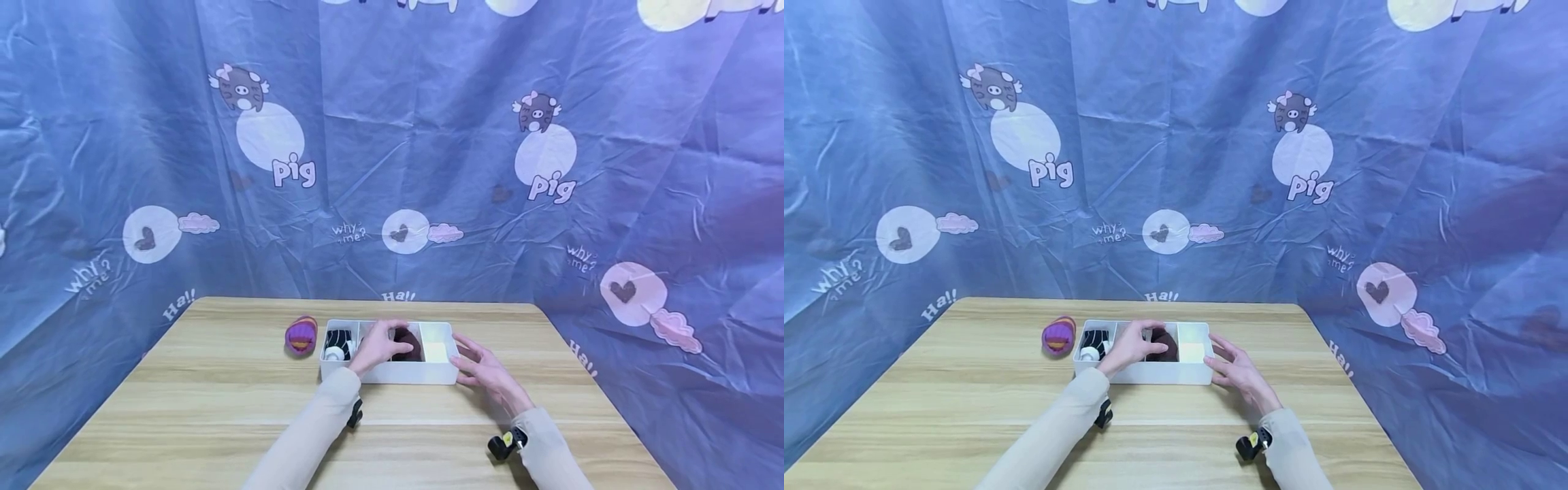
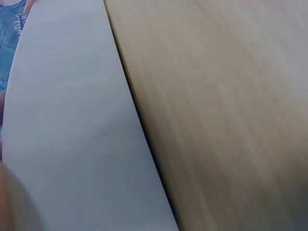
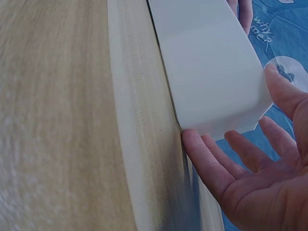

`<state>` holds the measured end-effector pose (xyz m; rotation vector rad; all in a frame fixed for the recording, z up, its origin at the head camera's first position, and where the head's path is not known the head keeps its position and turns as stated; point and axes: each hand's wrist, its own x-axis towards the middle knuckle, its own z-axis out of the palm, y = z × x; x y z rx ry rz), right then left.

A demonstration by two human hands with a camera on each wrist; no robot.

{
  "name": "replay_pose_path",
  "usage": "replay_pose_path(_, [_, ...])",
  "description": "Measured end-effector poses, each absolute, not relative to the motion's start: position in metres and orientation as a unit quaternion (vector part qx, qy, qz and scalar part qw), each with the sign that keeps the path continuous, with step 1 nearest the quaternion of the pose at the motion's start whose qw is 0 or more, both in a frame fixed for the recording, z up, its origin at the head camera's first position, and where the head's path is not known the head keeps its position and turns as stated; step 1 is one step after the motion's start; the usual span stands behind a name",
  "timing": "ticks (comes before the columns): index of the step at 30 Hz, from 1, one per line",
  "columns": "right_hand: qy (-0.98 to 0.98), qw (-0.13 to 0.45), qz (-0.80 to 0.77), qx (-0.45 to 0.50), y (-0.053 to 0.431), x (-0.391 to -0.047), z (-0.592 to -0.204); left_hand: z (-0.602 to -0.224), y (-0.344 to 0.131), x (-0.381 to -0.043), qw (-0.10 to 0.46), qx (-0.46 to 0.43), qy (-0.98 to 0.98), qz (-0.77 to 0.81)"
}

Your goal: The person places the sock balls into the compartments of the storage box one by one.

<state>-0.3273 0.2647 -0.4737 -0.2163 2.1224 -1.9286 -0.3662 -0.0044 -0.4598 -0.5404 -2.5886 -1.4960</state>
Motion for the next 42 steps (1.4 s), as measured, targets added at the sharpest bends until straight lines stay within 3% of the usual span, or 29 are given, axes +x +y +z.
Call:
replay_pose_path(8, [0.734,0.139,-0.661,-0.074,0.264,-0.327,-0.473,-0.458,-0.006,-0.364,0.022,-0.177,-0.824,-0.538])
replay_pose_path(30, [0.742,0.130,-0.654,-0.069,0.262,-0.325,-0.472,-0.455,-0.061,-0.356,0.125,-0.181,-0.763,-0.607])
replay_pose_path(42, [0.736,0.131,-0.660,-0.074,0.263,-0.327,-0.473,-0.453,-0.100,-0.350,0.110,-0.160,-0.766,-0.613])
